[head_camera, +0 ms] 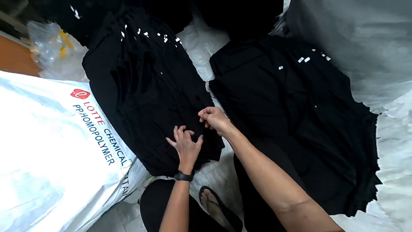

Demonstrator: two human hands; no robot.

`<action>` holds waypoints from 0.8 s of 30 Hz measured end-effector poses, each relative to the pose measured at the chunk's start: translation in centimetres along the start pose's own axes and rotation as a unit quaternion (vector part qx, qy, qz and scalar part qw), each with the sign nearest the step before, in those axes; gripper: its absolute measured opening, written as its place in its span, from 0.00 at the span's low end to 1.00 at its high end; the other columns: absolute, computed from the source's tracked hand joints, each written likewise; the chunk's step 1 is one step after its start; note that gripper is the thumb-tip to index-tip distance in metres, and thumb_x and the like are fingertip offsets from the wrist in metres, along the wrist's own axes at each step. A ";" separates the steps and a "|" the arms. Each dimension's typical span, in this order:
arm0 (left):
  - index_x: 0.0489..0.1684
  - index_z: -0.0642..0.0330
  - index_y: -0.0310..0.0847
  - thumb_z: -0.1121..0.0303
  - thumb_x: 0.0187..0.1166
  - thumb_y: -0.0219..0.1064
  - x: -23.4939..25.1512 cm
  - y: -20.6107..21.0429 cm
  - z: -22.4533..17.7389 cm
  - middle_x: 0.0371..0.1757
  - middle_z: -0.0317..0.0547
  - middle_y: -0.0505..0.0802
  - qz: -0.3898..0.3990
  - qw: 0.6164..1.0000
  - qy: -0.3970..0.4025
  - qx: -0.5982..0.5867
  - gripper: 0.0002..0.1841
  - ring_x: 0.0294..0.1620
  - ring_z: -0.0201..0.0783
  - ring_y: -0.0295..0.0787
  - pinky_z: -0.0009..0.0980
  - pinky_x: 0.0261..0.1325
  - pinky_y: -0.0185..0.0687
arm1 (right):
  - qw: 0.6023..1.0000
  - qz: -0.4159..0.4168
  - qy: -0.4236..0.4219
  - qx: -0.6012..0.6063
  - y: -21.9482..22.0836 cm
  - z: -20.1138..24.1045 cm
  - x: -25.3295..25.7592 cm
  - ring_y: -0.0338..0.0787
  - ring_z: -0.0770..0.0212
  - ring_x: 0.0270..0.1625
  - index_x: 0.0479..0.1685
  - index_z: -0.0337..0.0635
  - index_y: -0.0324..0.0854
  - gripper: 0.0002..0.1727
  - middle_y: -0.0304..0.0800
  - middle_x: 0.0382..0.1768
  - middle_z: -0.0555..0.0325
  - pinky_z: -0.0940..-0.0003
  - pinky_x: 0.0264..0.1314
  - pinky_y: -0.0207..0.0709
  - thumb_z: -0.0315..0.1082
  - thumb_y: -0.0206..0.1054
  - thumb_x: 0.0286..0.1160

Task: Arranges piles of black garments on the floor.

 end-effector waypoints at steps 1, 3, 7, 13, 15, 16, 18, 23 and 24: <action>0.38 0.67 0.92 0.60 0.70 0.75 0.0 -0.6 -0.1 0.72 0.65 0.85 0.025 0.999 -0.011 -0.016 0.16 0.86 0.73 0.62 0.84 0.80 0.27 | 1.000 -0.001 -0.002 -0.007 -0.1 -0.3 -0.3 0.70 0.71 0.20 0.55 0.38 0.83 0.11 0.83 0.30 0.59 0.77 0.21 0.61 0.34 0.58 0.91; 0.40 0.73 0.90 0.69 0.74 0.72 -0.3 -3.0 -0.2 0.72 0.67 0.84 0.075 0.991 -0.050 -0.097 0.11 0.83 0.66 0.69 0.73 0.86 0.38 | 1.000 -0.001 -0.002 -0.023 -0.3 -1.0 -0.8 0.74 0.69 0.24 0.56 0.36 0.83 0.11 0.84 0.33 0.56 0.73 0.27 0.68 0.33 0.58 0.91; 0.44 0.73 0.81 0.75 0.75 0.69 -2.3 -6.3 0.9 0.39 0.50 0.88 0.045 0.962 -0.160 -0.218 0.09 0.37 0.33 0.84 0.32 0.44 0.80 | 0.996 0.021 -0.011 -0.084 0.1 -2.4 -1.6 0.82 0.62 0.32 0.50 0.34 0.86 0.11 0.88 0.37 0.51 0.63 0.40 0.78 0.32 0.60 0.89; 0.65 0.77 0.72 0.82 0.76 0.59 -3.5 -6.8 1.1 0.56 0.59 0.88 -0.001 0.967 -0.100 -0.235 0.19 0.50 0.33 0.85 0.27 0.50 0.81 | 0.943 0.046 0.051 -0.324 1.9 -1.6 -2.6 0.87 0.43 0.61 0.50 0.33 0.87 0.23 0.90 0.52 0.39 0.42 0.63 0.74 0.48 0.63 0.87; 0.66 0.75 0.78 0.84 0.76 0.54 -3.2 -6.6 1.1 0.65 0.65 0.87 0.012 0.982 -0.054 -0.182 0.20 0.67 0.47 0.85 0.40 0.68 0.79 | 0.928 0.029 0.057 -0.367 2.6 -1.6 -2.8 0.87 0.42 0.67 0.63 0.31 0.82 0.29 0.89 0.58 0.38 0.44 0.68 0.74 0.53 0.64 0.85; 0.65 0.74 0.80 0.85 0.75 0.52 -3.0 -6.5 1.0 0.65 0.67 0.87 0.015 0.987 -0.037 -0.158 0.21 0.69 0.53 0.84 0.44 0.71 0.77 | 0.924 0.025 0.057 -0.378 2.9 -1.6 -2.7 0.87 0.42 0.67 0.67 0.31 0.78 0.31 0.89 0.59 0.38 0.45 0.69 0.74 0.53 0.64 0.85; 0.58 0.70 0.87 0.85 0.74 0.54 -2.6 -6.6 0.2 0.59 0.66 0.88 0.035 0.993 -0.038 -0.105 0.19 0.63 0.56 0.85 0.46 0.65 0.79 | 0.920 0.039 0.050 -0.387 3.3 -1.9 -2.5 0.87 0.42 0.67 0.66 0.32 0.79 0.26 0.89 0.58 0.38 0.45 0.68 0.74 0.48 0.61 0.88; 0.45 0.68 0.91 0.63 0.86 0.63 0.2 -7.1 -1.5 0.58 0.66 0.87 0.098 0.990 -0.102 -0.003 0.16 0.56 0.58 0.87 0.53 0.58 0.82 | 0.931 0.105 -0.063 -0.343 4.4 -2.1 -3.4 0.84 0.43 0.68 0.57 0.29 0.83 0.16 0.86 0.60 0.38 0.47 0.68 0.74 0.34 0.63 0.81; 0.43 0.68 0.92 0.62 0.84 0.65 0.6 -7.3 -1.8 0.56 0.65 0.88 0.099 0.990 -0.103 0.017 0.16 0.54 0.58 0.88 0.54 0.57 0.82 | 0.939 0.119 -0.071 -0.314 4.8 -2.4 -3.4 0.84 0.44 0.67 0.57 0.28 0.81 0.16 0.85 0.60 0.38 0.49 0.69 0.74 0.32 0.64 0.79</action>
Point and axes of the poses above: each hand's wrist, its own x-axis towards the middle knuckle, its own y-axis out of the palm, z = x × y, the point moved 1 cm from there along x, towards the middle knuckle
